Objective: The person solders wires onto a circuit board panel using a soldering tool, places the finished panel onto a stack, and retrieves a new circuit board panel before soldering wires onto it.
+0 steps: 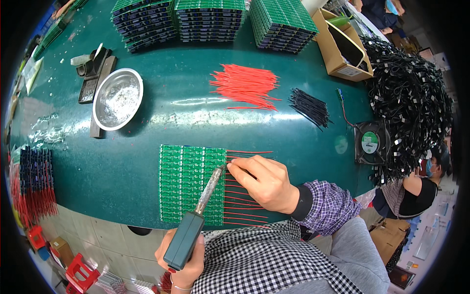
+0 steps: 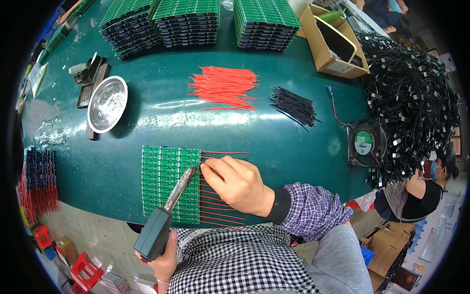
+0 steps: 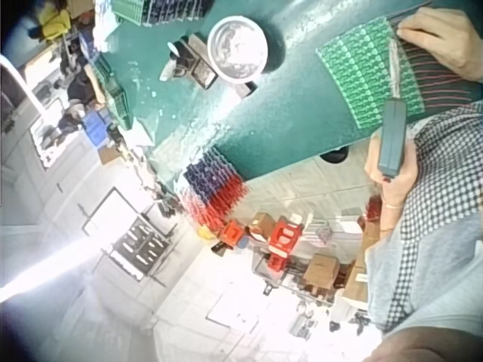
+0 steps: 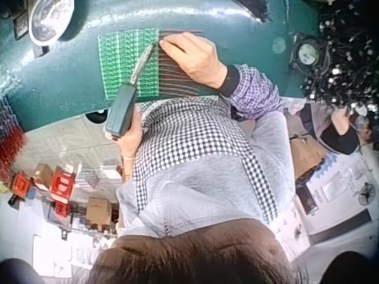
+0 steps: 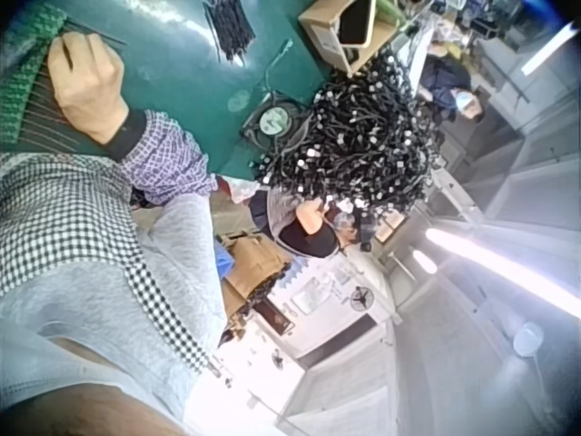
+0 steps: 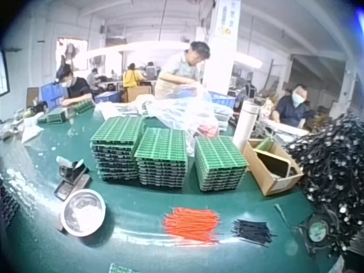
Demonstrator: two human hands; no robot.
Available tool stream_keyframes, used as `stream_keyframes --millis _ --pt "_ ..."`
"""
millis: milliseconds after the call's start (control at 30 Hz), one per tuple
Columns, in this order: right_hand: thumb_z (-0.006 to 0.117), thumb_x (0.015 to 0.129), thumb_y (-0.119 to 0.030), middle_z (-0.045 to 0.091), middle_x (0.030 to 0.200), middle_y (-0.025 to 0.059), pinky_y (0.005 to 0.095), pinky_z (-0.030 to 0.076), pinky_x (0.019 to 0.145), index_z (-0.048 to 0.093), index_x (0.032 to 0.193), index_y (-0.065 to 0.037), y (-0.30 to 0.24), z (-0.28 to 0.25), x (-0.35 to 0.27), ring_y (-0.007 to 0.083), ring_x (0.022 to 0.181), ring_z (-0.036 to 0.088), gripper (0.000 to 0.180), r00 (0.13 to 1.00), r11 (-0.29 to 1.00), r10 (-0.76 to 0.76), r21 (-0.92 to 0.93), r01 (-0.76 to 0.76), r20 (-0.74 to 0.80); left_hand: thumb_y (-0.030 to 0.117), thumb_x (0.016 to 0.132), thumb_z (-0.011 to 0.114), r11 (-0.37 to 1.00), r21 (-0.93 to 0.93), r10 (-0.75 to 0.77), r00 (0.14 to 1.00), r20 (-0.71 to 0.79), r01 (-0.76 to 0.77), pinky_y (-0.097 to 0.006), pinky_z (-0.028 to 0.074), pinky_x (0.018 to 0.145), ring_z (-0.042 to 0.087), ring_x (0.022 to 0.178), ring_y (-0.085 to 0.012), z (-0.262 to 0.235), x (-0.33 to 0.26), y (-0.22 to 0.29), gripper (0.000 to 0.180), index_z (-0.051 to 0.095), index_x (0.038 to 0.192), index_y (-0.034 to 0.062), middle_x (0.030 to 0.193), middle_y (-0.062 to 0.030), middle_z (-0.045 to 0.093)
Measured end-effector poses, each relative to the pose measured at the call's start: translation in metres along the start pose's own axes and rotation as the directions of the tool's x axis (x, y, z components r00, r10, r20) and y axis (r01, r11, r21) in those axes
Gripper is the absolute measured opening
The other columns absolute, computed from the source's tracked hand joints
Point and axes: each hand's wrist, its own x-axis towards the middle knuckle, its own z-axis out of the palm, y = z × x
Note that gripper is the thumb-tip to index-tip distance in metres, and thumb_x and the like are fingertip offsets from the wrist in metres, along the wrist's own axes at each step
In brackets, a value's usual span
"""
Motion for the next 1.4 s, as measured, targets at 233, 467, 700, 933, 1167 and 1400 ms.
stream_keyframes --millis 233,467,700,933,1167,1400 --pt "0.070 0.074 -0.005 0.070 0.093 0.0093 0.0281 0.055 0.057 0.073 0.099 0.002 0.000 0.000 -0.001 0.0177 0.070 0.067 0.026 1.000 1.000 0.007 -0.009 -0.007 0.012 0.001 0.072 0.080 0.997 0.052 0.055 0.998 0.018 -0.056 -0.035 0.054 0.059 0.069 0.069 -0.0275 0.001 0.002 -0.001 0.021 0.072 0.091 -0.0042 0.087 -0.0156 0.070" --pt "0.069 0.074 -0.006 0.069 0.094 0.0093 0.0282 0.056 0.061 0.070 0.099 0.003 -0.001 -0.003 0.000 0.0176 0.073 0.065 0.026 0.999 1.000 -0.001 -0.019 0.001 0.036 0.003 0.073 0.079 1.000 -0.018 0.002 1.000 -0.004 -0.002 -0.035 0.051 0.055 0.066 0.064 -0.0275 -0.003 -0.016 -0.023 0.021 0.071 0.093 -0.0028 0.083 -0.0153 0.067" --pt "0.069 0.074 -0.005 0.069 0.095 0.0090 0.0282 0.056 0.062 0.071 0.098 0.003 -0.001 -0.002 -0.001 0.0177 0.073 0.066 0.025 1.000 1.000 0.001 -0.016 0.000 0.027 0.006 0.075 0.080 0.999 -0.038 -0.014 0.999 -0.032 0.013 -0.035 0.050 0.056 0.065 0.063 -0.0263 0.000 -0.015 -0.019 0.022 0.070 0.093 -0.0041 0.082 -0.0147 0.066" --pt "0.070 0.073 -0.005 0.070 0.092 0.0092 0.0280 0.055 0.057 0.072 0.098 0.002 0.000 0.000 -0.001 0.0179 0.070 0.067 0.026 1.000 1.000 0.013 -0.003 -0.013 0.004 0.010 0.077 0.083 0.999 -0.043 -0.030 0.996 -0.087 0.026 -0.035 0.053 0.061 0.067 0.070 -0.0238 0.001 -0.006 -0.006 0.028 0.070 0.097 -0.0038 0.088 -0.0151 0.069" --pt "0.070 0.074 -0.003 0.070 0.092 0.0095 0.0295 0.055 0.057 0.072 0.097 0.003 -0.002 -0.002 0.001 0.0194 0.071 0.068 0.024 1.000 1.000 0.009 0.024 -0.009 -0.019 -0.005 0.092 0.058 0.911 -0.058 0.270 0.697 -0.664 -0.409 -0.024 0.041 0.059 0.052 0.067 -0.0125 -0.057 0.054 0.003 0.034 0.058 0.126 -0.0129 0.116 -0.0191 0.068" --pt "0.069 0.072 -0.005 0.071 0.092 0.0105 0.0312 0.055 0.061 0.072 0.097 0.002 0.000 0.000 0.001 0.0214 0.075 0.069 0.027 1.000 1.000 0.008 0.006 -0.008 -0.020 -0.001 0.085 0.071 0.905 -0.410 -0.126 0.852 -0.508 -0.110 -0.020 0.034 0.048 0.048 0.058 -0.0072 -0.051 0.095 -0.020 0.039 0.062 0.122 -0.0060 0.104 -0.0149 0.069"
